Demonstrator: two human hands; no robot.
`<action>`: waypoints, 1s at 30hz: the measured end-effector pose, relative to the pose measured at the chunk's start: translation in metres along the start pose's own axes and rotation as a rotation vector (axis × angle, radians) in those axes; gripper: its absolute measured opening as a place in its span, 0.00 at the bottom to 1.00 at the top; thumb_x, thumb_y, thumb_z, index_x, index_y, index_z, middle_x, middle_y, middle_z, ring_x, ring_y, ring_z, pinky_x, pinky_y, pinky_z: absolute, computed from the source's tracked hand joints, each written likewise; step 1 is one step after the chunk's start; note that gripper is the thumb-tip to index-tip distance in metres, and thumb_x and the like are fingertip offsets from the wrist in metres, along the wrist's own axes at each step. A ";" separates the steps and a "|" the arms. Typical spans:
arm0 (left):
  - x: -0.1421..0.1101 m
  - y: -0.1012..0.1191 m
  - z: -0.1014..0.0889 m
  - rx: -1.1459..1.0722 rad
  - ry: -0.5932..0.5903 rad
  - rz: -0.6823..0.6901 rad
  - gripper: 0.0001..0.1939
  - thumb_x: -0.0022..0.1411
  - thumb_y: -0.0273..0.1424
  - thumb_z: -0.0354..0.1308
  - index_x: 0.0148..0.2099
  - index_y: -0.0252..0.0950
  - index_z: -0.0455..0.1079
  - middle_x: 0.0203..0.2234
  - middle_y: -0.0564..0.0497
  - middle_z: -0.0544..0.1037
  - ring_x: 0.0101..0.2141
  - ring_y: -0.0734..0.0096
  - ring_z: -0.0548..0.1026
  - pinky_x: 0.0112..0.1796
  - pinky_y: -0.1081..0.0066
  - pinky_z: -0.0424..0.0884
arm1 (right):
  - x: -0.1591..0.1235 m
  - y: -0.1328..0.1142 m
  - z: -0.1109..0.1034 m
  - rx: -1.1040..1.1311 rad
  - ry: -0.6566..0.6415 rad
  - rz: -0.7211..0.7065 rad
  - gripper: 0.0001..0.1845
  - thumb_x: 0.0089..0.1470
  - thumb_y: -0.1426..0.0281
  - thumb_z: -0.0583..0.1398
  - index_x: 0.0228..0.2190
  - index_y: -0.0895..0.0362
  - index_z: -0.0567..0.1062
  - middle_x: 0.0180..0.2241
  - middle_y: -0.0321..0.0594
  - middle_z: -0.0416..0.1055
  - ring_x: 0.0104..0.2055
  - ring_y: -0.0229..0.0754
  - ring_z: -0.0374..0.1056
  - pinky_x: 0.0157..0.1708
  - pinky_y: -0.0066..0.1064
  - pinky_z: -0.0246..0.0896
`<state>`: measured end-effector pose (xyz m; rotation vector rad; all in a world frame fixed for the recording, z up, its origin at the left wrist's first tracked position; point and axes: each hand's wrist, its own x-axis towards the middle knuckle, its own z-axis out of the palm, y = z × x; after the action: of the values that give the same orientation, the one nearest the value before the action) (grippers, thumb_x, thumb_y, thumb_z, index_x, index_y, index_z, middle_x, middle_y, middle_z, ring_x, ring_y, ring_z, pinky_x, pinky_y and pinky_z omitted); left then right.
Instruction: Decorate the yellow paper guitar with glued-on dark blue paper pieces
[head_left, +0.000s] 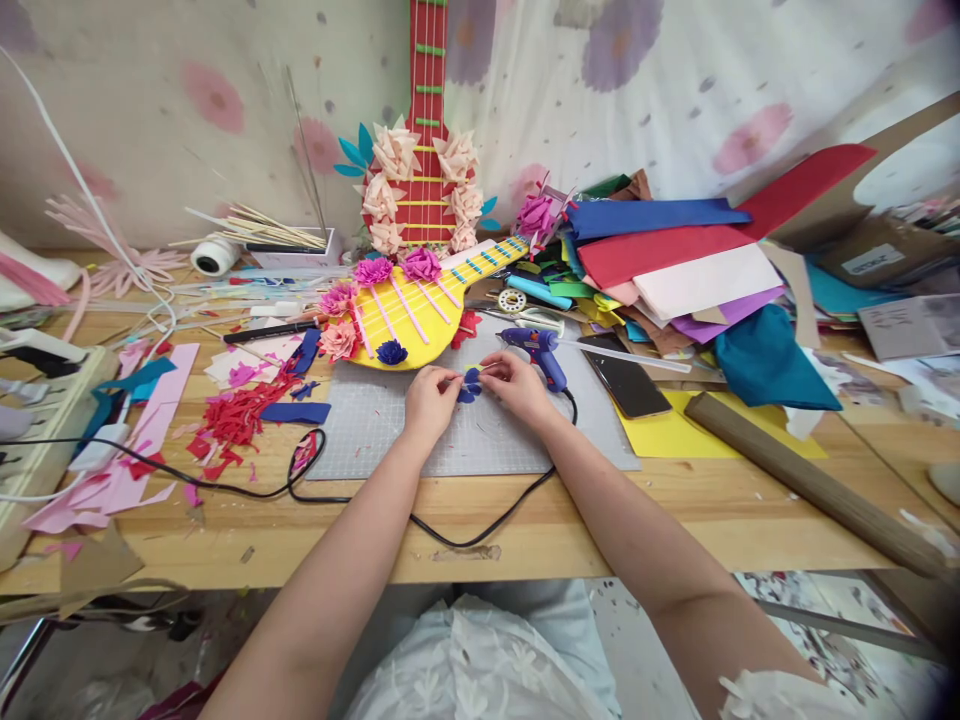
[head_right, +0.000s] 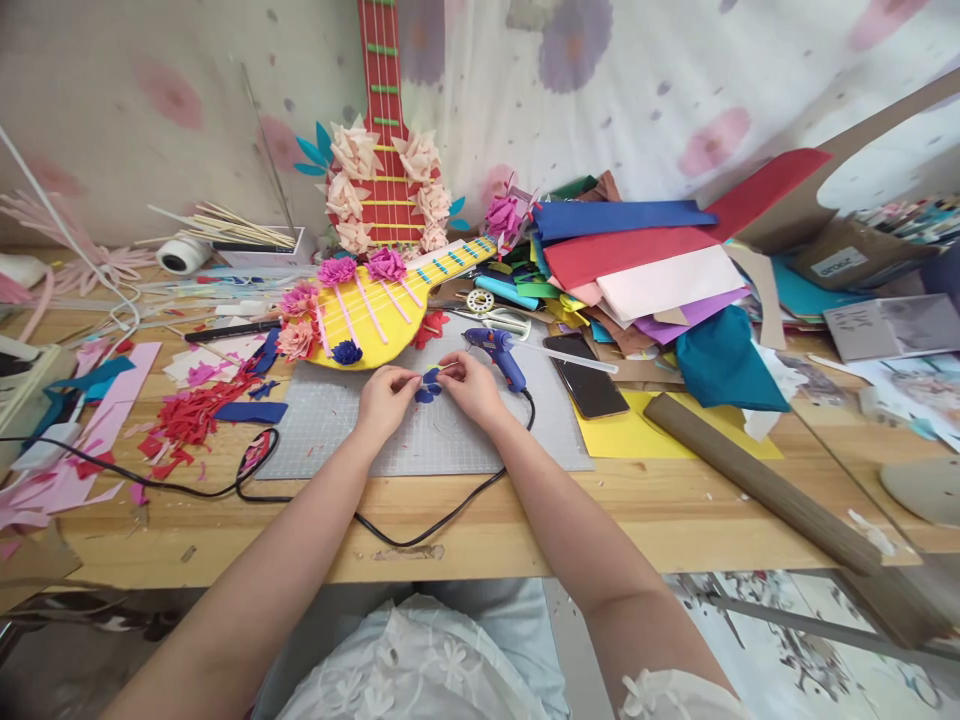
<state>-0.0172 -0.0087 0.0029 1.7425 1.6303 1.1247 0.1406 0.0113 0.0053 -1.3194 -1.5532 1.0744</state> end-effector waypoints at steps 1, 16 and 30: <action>0.000 0.000 0.001 -0.012 0.005 -0.006 0.07 0.56 0.31 0.56 0.34 0.35 0.74 0.31 0.49 0.74 0.27 0.75 0.69 0.34 0.72 0.66 | 0.000 0.000 0.000 0.039 0.003 0.024 0.11 0.42 0.69 0.60 0.33 0.56 0.68 0.26 0.36 0.72 0.28 0.36 0.68 0.28 0.28 0.63; 0.003 -0.001 0.004 -0.194 0.044 -0.130 0.07 0.54 0.34 0.57 0.32 0.35 0.70 0.26 0.52 0.74 0.24 0.76 0.69 0.30 0.73 0.66 | -0.002 -0.003 0.002 -0.445 0.105 -0.097 0.05 0.47 0.73 0.57 0.30 0.54 0.69 0.31 0.39 0.72 0.34 0.41 0.68 0.37 0.36 0.62; 0.008 -0.008 0.001 -0.362 -0.075 -0.241 0.05 0.51 0.31 0.57 0.28 0.35 0.67 0.18 0.55 0.72 0.17 0.78 0.68 0.22 0.75 0.63 | -0.017 -0.019 -0.071 -0.337 -0.176 0.009 0.10 0.47 0.61 0.60 0.27 0.56 0.71 0.23 0.35 0.68 0.24 0.36 0.62 0.26 0.29 0.57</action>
<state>-0.0215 0.0006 -0.0021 1.3057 1.4405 1.1395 0.2044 -0.0006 0.0436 -1.4853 -1.9252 0.9844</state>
